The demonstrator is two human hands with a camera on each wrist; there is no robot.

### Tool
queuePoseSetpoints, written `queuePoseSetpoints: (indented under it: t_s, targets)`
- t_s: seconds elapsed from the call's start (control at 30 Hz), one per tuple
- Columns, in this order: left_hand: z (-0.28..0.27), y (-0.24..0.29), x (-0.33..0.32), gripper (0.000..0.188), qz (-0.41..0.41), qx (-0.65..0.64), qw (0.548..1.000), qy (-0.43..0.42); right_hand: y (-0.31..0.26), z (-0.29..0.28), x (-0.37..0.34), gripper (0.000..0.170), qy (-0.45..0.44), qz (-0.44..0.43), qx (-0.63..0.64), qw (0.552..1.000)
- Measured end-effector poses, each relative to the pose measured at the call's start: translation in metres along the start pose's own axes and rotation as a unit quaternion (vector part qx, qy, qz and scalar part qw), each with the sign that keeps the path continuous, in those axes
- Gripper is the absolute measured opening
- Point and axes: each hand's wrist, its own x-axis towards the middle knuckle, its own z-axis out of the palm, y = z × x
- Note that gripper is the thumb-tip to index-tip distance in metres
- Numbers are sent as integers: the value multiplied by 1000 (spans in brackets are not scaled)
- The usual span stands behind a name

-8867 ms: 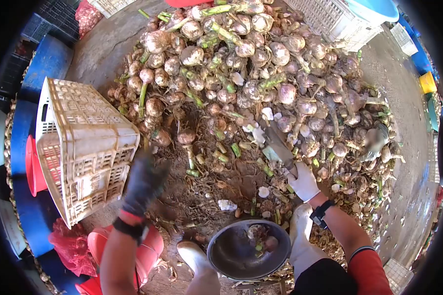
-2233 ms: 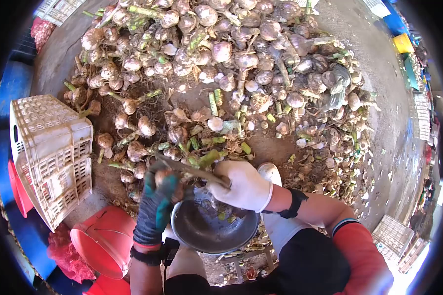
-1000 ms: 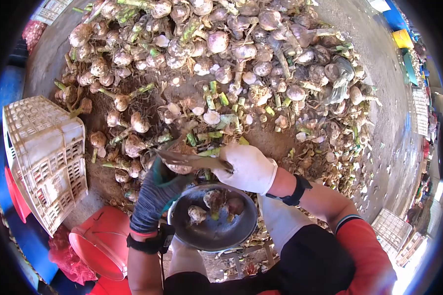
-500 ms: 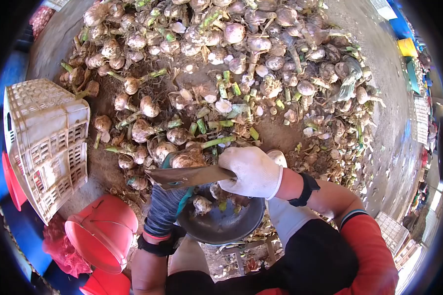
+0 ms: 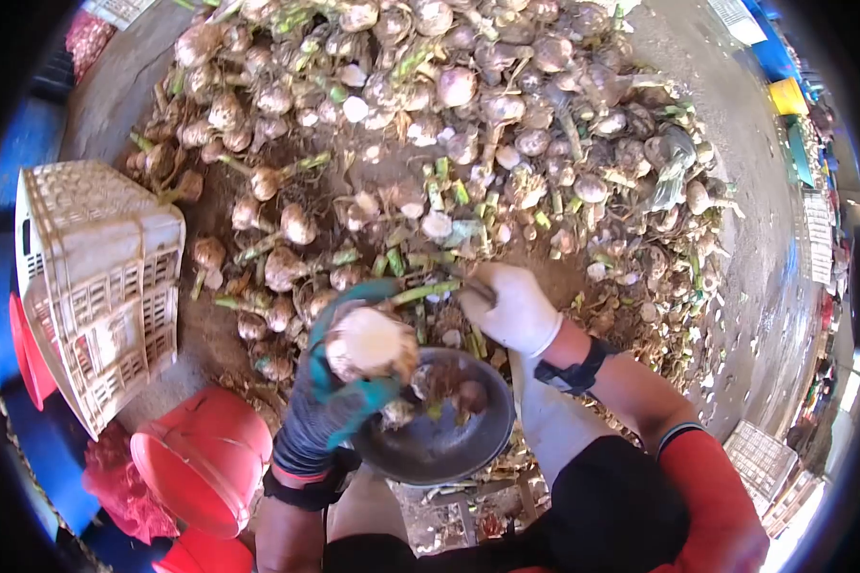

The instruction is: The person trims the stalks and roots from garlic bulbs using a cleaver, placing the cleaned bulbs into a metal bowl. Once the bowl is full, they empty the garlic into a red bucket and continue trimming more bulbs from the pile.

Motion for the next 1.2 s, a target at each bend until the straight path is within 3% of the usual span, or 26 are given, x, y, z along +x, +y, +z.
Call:
queuePoseSetpoints:
  t_s: [0.07, 0.1, 0.13, 0.2, 0.23, 0.33, 0.4, 0.47, 0.5, 0.53, 0.6, 0.63, 0.67, 0.73, 0.77, 0.8, 0.87, 0.9, 0.93, 1.0, 1.03, 1.2]
  targets:
    - [-6, -14, 7, 73, 97, -61, 992, 54, -11, 6, 7, 14, -38, -12, -14, 999]
    - [-27, -35, 6, 74, 43, 55, 989, 132, -21, 3, 1, 14, -59, -19, 25, 998]
    - [-32, -40, 9, 65, 72, -62, 986, 139, -35, -1, -4, 14, -75, -34, 62, 995]
    - [-60, -70, 16, 51, 167, -165, 970, 62, -56, -1, -21, 20, -88, -105, 101, 985]
    - [-44, -51, 23, 41, 206, -119, 965, 112, -63, 4, -30, 21, -124, -92, 132, 979]
    - [-46, -62, 37, 54, 204, -224, 943, 135, -68, 20, -38, 22, -248, -65, 75, 964]
    - [-55, -69, 32, 55, 181, -215, 952, 123, -59, 26, -32, 23, -147, -67, 55, 985]
    - [-56, -75, 25, 58, 114, -140, 960, 216, -52, 12, -18, 23, -113, -29, 32, 993]
    - [-55, -81, 19, 62, 154, -226, 951, 146, -48, 8, -13, 24, -99, -26, 29, 994]
    - [-59, -79, 14, 62, 153, -227, 951, 142, -45, 5, -10, 24, -84, -22, 27, 996]
    - [-67, -59, 2, 61, -14, -214, 975, -64, -42, 1, -7, 25, -82, -21, 18, 996]
    - [-55, -40, 1, 70, -129, -191, 971, -54, -40, 2, -5, 25, -71, -34, 29, 996]
    - [-48, -40, 0, 70, -130, -193, 971, -56, -39, 3, -4, 25, -61, -47, 40, 996]
    - [-36, -45, -6, 72, -172, -54, 983, -42, -38, 3, -2, 24, -79, -38, 20, 996]
    - [-33, -56, -5, 66, -121, 48, 991, -20, -39, 4, -2, 23, -73, -57, 13, 996]
    - [-31, -57, -6, 66, -121, 46, 991, -22, -39, 3, -2, 22, -68, -76, 6, 995]
    - [-26, -55, -7, 61, -40, 48, 998, 14, -35, 3, -6, 22, -65, -107, -5, 992]
    - [-20, -38, -9, 61, 23, 207, 978, 19, -20, 10, -10, 21, -93, -71, 8, 993]
    - [-15, -40, -8, 61, 29, 208, 978, 17, -6, 15, -10, 21, -118, -38, 19, 992]
    - [-7, -53, -17, 58, -77, -30, 996, 47, 3, 20, -12, 21, -129, -46, -2, 991]
    - [-11, -51, -20, 66, -95, 67, 993, 28, 6, 18, -13, 21, -136, -74, -5, 988]
    - [-9, -54, -24, 71, -83, 1, 997, -10, -2, 13, -14, 20, -131, -73, -2, 989]
